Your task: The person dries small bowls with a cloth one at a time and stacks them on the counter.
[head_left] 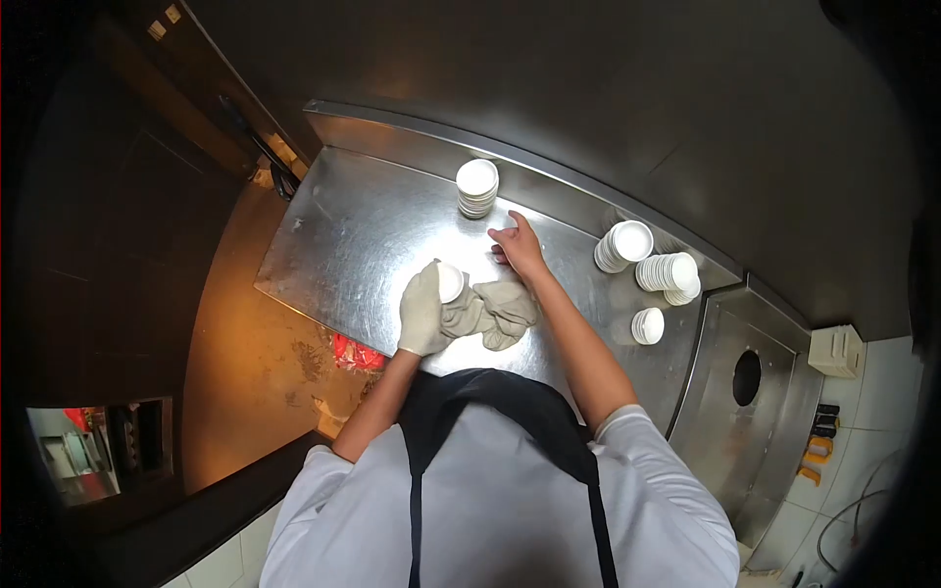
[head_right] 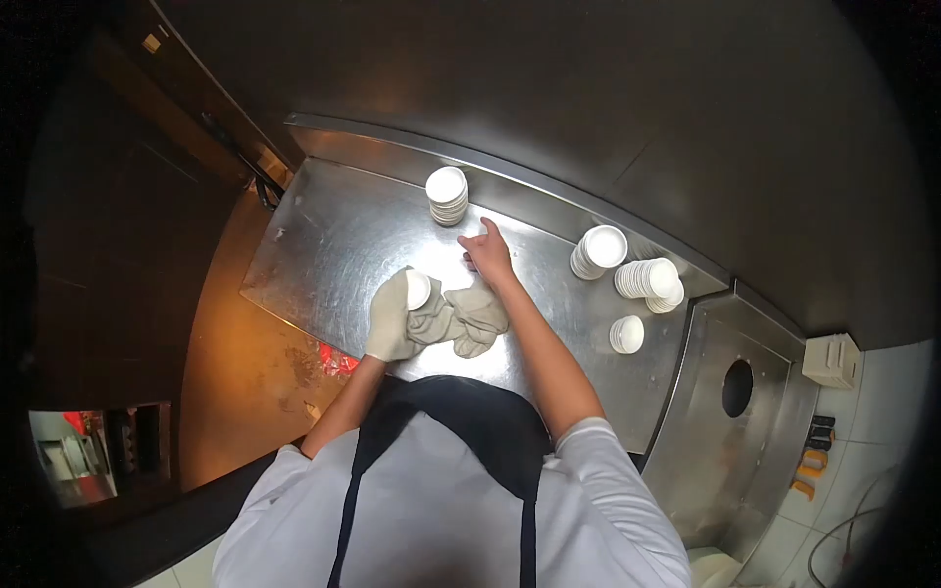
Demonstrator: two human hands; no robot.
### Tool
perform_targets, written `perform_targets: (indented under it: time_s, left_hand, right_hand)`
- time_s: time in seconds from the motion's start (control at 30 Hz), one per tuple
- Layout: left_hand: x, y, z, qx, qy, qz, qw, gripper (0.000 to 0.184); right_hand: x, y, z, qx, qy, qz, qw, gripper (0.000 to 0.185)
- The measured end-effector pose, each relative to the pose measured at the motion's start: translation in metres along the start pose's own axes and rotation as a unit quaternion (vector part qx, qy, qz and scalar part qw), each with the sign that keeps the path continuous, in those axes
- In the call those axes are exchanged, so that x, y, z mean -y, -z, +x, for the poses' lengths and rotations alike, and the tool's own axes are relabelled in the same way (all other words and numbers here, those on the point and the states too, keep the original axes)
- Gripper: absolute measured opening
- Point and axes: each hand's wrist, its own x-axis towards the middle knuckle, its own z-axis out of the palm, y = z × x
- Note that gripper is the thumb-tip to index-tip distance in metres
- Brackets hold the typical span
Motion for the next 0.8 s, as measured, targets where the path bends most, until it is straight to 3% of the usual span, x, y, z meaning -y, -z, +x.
perform_targets:
  time_s: [0.13, 0.17, 0.3, 0.37, 0.47, 0.53, 0.57, 0.67, 0.7, 0.8]
  left_hand:
    - [0.029, 0.001, -0.011, -0.023, -0.038, -0.060, 0.997, 0.101]
    - [0.041, -0.005, -0.012, -0.019, -0.033, -0.060, 0.997, 0.103]
    - [0.062, -0.019, -0.009, -0.030, -0.042, -0.077, 0.996, 0.109]
    - [0.061, -0.016, 0.000, 0.000, -0.024, -0.102, 0.994, 0.103]
    - [0.066, -0.026, 0.016, 0.018, -0.019, -0.065, 0.998, 0.073]
    - [0.066, -0.032, 0.031, 0.030, 0.040, -0.092, 0.994, 0.055]
    - [0.063, -0.038, 0.040, 0.041, 0.101, -0.144, 0.984, 0.051]
    - [0.016, -0.021, 0.081, 0.095, 0.238, -0.242, 0.936, 0.053]
    - [0.001, -0.013, 0.094, 0.117, 0.276, -0.265, 0.917, 0.055]
    - [-0.017, -0.027, 0.120, 0.100, 0.259, -0.334, 0.901, 0.057]
  right_hand:
    - [-0.007, -0.025, 0.050, 0.073, -0.019, 0.092, 0.993, 0.076]
    - [-0.004, -0.033, 0.053, 0.043, -0.008, 0.064, 0.997, 0.062]
    - [0.000, -0.059, 0.061, -0.011, 0.015, 0.018, 1.000, 0.039]
    - [0.001, -0.071, 0.067, 0.000, 0.017, 0.028, 0.999, 0.039]
    - [0.002, -0.081, 0.075, 0.014, 0.009, 0.039, 0.999, 0.049]
    - [0.013, -0.077, 0.069, 0.020, 0.004, 0.052, 0.998, 0.055]
    - [0.018, -0.069, 0.066, 0.018, -0.010, -0.005, 1.000, 0.061]
    - [0.009, -0.029, 0.043, -0.060, 0.115, -0.122, 0.984, 0.059]
    - [0.023, -0.009, 0.020, -0.062, 0.100, -0.125, 0.985, 0.048]
    - [0.008, 0.043, -0.046, -0.094, 0.142, -0.173, 0.970, 0.033]
